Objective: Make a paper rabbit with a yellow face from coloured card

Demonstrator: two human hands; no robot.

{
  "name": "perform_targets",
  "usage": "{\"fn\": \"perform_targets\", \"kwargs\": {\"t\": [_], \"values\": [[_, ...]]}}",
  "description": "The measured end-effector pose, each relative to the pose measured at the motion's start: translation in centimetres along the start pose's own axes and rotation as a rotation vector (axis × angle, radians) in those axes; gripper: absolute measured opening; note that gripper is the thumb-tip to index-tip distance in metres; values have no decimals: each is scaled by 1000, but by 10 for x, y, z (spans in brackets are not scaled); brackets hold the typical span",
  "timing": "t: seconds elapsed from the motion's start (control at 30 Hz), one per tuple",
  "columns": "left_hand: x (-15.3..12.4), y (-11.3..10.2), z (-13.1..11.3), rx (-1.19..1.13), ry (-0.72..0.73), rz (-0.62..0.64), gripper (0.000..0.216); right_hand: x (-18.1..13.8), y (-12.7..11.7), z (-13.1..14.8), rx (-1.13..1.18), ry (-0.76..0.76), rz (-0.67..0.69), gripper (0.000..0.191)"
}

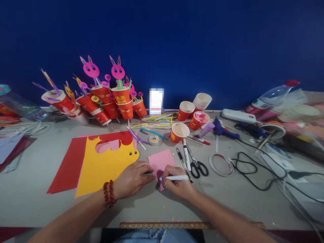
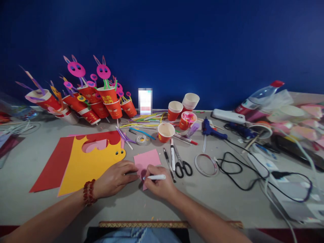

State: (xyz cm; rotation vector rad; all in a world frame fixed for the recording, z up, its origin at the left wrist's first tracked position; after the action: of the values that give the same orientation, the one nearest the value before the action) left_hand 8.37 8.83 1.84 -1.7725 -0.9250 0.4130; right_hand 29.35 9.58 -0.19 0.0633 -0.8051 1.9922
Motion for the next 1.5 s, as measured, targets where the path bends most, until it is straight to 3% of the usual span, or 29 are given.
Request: {"fn": "perform_targets", "kwargs": {"t": [0.43,0.83,1.5], "values": [[-1,3,3,9,13,2,27,-2,1,-2,-11,-3,20,11],[-1,3,2,5,25,-29,25,-1,0,-2,116,-2,-69,11],[-1,4,2,19,13,-8,25,1,0,0,27,16,-30,9]]}}
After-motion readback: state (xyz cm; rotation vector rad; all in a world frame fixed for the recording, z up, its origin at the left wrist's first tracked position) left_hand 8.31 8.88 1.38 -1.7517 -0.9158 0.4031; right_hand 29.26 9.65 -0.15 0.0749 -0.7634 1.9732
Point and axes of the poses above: each hand's wrist, its own x-axis towards the middle knuckle, its own y-axis out of the palm, z = x × y, the point moved 2 cm from there along x, towards the middle knuckle, and after that the axes turned 13 degrees about -y, right-handed, at the moved point
